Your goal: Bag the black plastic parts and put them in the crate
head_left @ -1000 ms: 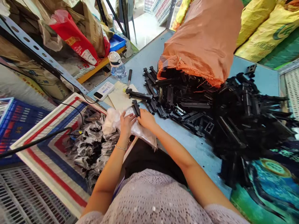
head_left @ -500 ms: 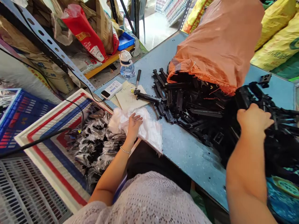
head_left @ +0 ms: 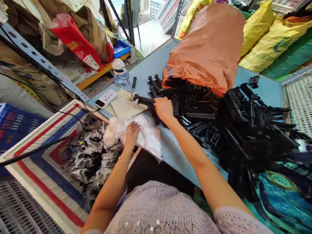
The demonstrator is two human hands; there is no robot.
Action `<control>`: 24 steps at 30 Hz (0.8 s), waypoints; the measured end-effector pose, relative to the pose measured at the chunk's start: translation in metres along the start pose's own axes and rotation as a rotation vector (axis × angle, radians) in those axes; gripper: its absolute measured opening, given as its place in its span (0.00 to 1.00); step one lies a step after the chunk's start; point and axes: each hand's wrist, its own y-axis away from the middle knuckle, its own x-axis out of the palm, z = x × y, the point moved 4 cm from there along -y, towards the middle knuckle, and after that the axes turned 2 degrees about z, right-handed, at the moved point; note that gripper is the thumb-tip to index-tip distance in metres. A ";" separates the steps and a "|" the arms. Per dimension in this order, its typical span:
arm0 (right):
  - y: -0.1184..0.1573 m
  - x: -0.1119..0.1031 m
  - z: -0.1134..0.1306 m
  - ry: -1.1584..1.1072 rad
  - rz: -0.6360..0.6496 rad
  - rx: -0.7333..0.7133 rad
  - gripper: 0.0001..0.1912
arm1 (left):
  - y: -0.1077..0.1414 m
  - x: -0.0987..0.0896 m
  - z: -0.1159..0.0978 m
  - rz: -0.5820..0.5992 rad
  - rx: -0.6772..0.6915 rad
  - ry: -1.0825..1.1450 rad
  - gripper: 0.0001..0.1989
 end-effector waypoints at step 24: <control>0.116 0.079 0.082 -0.415 0.063 -0.452 0.19 | 0.049 -0.029 -0.048 -0.287 0.532 -0.313 0.11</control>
